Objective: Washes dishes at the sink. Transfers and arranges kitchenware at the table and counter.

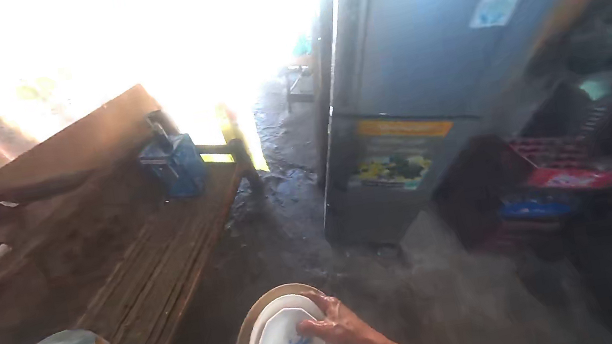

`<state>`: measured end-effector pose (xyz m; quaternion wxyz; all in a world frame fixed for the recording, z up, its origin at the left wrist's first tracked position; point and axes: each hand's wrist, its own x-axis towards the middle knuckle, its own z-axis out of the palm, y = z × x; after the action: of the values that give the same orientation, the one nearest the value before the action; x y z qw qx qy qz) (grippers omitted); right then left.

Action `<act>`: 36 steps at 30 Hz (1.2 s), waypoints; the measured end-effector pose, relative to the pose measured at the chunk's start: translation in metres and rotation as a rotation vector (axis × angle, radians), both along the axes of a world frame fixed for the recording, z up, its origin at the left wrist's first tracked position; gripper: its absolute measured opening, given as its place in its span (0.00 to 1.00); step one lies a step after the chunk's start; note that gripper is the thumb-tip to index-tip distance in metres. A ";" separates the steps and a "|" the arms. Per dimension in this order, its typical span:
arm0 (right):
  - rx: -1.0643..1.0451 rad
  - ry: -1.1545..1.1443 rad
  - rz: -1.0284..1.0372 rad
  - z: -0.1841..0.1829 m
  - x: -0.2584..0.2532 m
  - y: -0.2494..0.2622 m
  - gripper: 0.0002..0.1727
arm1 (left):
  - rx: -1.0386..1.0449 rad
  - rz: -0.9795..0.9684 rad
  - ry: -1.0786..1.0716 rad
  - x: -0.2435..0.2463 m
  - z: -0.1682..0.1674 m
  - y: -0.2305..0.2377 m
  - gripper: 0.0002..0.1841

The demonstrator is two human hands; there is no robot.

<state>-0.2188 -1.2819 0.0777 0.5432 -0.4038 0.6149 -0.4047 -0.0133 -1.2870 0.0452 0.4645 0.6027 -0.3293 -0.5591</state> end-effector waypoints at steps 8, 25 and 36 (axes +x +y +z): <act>0.101 -0.124 0.034 0.003 -0.058 -0.273 0.37 | -0.064 0.086 -0.057 -0.071 0.012 -0.252 0.26; 0.122 -0.364 -0.371 0.024 -0.335 -0.724 0.46 | -0.153 -0.293 0.146 -0.373 0.020 -0.799 0.23; 0.116 -0.422 -0.257 0.045 -0.592 -1.020 0.37 | -0.331 -0.285 0.191 -0.611 0.031 -1.093 0.24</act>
<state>-0.8107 -2.3019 0.1231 0.6259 -0.1968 0.5564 -0.5099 -0.6240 -2.3804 0.0766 0.5024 0.4102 -0.4526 -0.6120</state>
